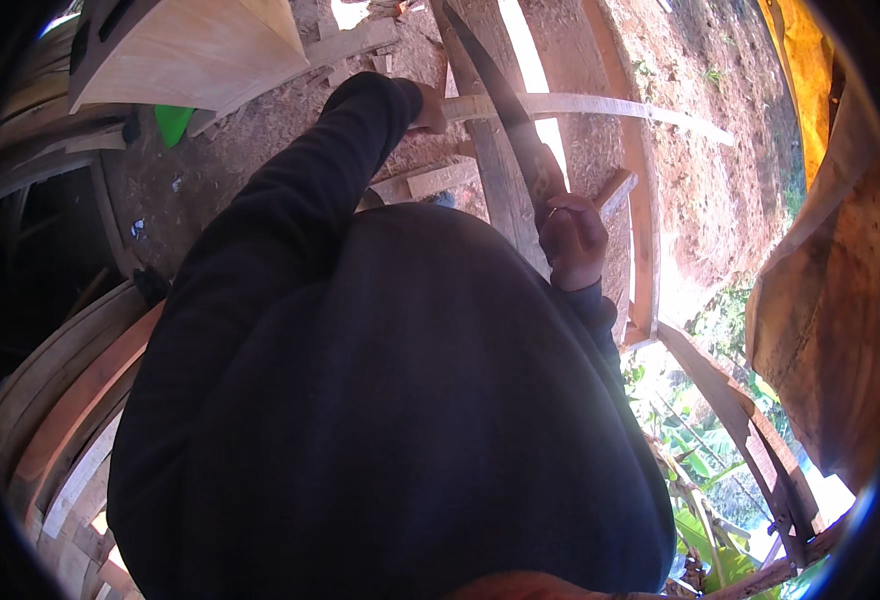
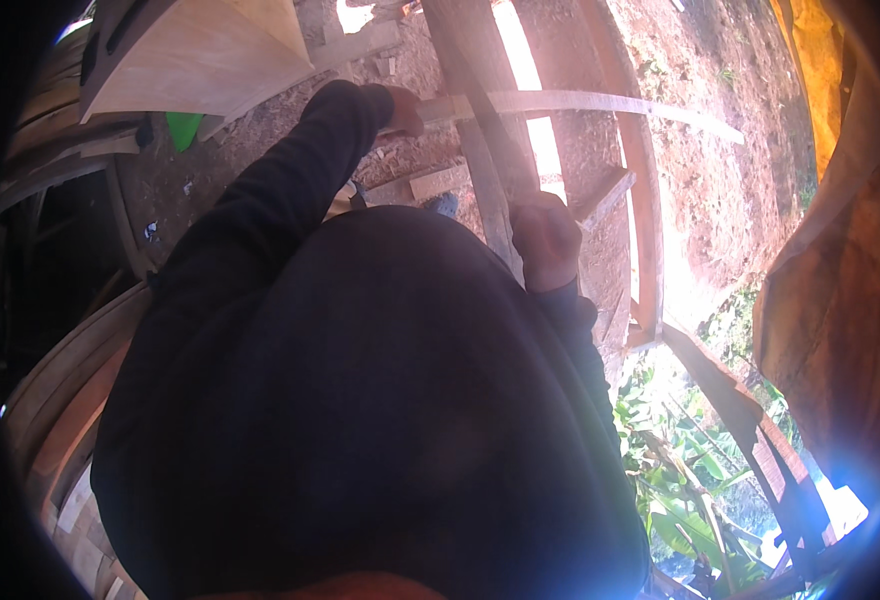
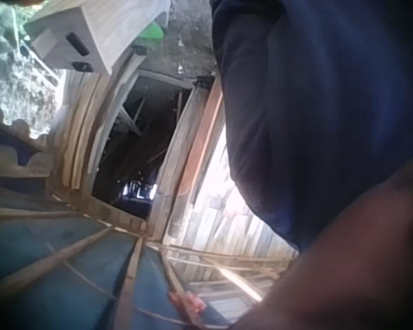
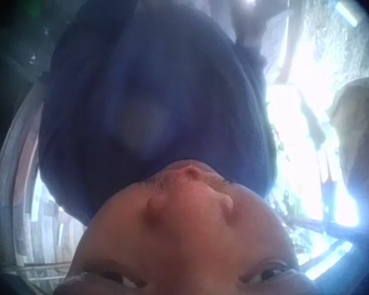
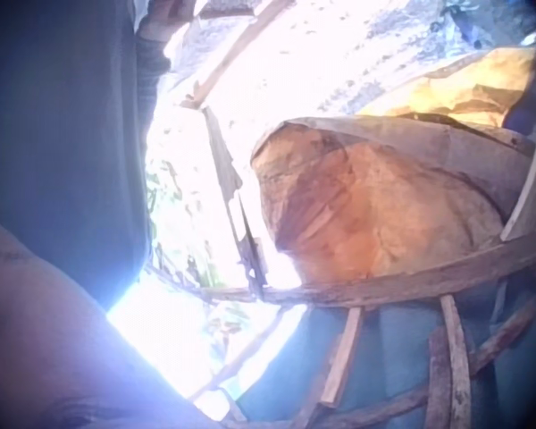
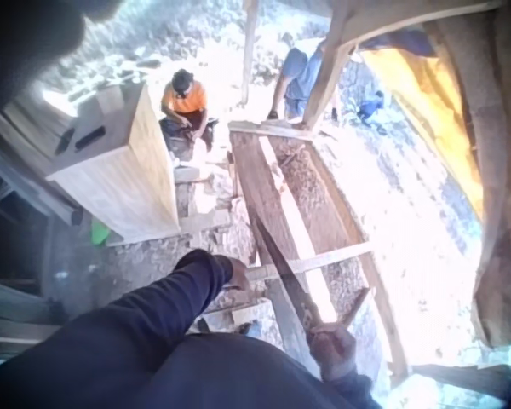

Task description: The person sands a curved piece of wood using a hand saw, moving it back and forth along the surface. The wood is positioned on a wooden support structure in an outdoor workshop area.

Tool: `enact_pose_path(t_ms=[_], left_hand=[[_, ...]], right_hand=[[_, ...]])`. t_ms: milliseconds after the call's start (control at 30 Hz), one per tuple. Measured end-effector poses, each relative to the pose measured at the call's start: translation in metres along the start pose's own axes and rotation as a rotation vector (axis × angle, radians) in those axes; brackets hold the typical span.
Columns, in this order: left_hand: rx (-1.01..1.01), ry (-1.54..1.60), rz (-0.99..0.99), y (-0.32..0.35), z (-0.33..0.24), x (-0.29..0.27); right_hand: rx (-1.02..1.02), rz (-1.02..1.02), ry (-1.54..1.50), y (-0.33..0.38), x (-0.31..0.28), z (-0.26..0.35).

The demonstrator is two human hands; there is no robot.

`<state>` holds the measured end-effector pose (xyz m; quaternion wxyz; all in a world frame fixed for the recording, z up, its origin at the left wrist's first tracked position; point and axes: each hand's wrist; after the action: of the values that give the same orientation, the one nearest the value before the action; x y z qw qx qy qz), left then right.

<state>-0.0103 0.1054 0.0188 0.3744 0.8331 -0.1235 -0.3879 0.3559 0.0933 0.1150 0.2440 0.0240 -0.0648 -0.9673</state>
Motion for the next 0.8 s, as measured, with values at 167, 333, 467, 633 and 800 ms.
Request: enact_pose_path(t_ms=[167, 333, 467, 633, 800], left_hand=[[0.025, -0.079, -0.041, 0.000, -0.002, -0.003], [0.051, -0.215, -0.299, -0.004, 0.008, 0.015], [0.088, -0.264, -0.599, 0.021, -0.001, 0.024], [0.054, -0.260, -0.619, 0.023, -0.001, 0.034], [0.059, -0.216, -0.650, 0.017, 0.010, 0.061]], right_hand=[[0.012, 0.034, -0.004, -0.012, 0.017, -0.016], [0.033, 0.009, -0.024, -0.011, 0.020, -0.010], [0.121, -0.047, -0.096, -0.007, 0.012, 0.019], [0.086, -0.017, -0.062, -0.015, 0.013, 0.014], [0.003, 0.074, -0.008, -0.025, 0.021, -0.012]])
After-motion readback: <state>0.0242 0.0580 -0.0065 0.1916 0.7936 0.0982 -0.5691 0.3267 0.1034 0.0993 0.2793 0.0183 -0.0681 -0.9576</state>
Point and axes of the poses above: each hand's wrist, its own y-axis away from the middle knuckle, its own x-axis out of the palm, z = x × y, and after that the axes turned 9 degrees about -z, right-handed
